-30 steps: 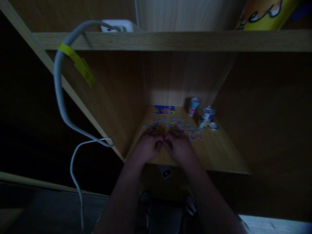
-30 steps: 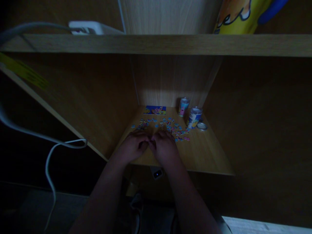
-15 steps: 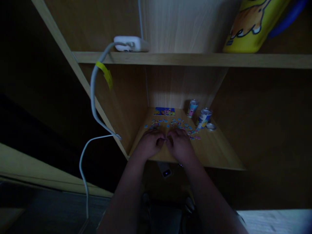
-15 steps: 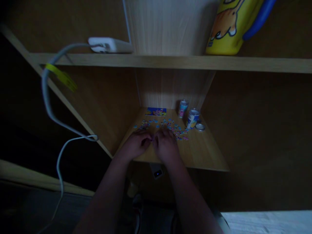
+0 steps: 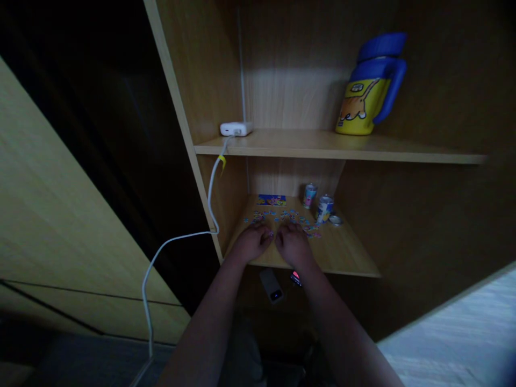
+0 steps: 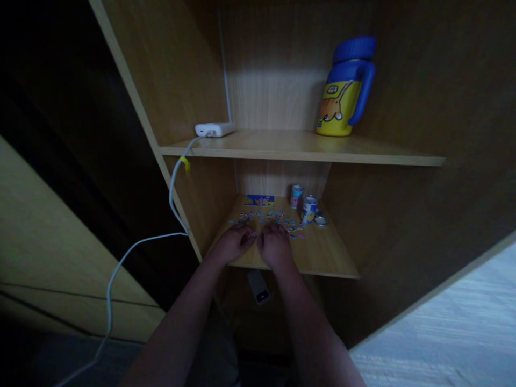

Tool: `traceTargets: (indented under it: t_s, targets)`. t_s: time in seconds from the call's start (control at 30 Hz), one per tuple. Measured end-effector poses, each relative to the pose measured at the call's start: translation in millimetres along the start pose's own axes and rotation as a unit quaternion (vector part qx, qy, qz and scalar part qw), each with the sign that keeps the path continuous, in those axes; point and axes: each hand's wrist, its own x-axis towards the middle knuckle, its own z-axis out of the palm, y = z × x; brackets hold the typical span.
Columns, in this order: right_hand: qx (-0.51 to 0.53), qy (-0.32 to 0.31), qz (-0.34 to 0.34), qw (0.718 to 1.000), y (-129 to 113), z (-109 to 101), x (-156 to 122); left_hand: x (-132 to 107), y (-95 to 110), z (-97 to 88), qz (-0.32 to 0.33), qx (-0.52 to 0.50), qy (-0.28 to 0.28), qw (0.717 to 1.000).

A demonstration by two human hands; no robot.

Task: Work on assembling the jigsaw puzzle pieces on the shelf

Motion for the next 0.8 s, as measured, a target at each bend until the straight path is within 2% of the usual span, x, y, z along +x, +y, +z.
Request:
traceTargets:
  t_s: [0.37,0.8]
  targets:
    - [0.01,-0.068,0.035,0.997,-5.5,-6.4,2.6,3.5,-9.5,4.2,-0.039,-0.013,-0.022,0.999]
    - [0.021,-0.044,0.06,0.997,-14.9,-9.3,6.8,4.3,3.3,-4.9,-0.084,0.025,-0.03,0.996]
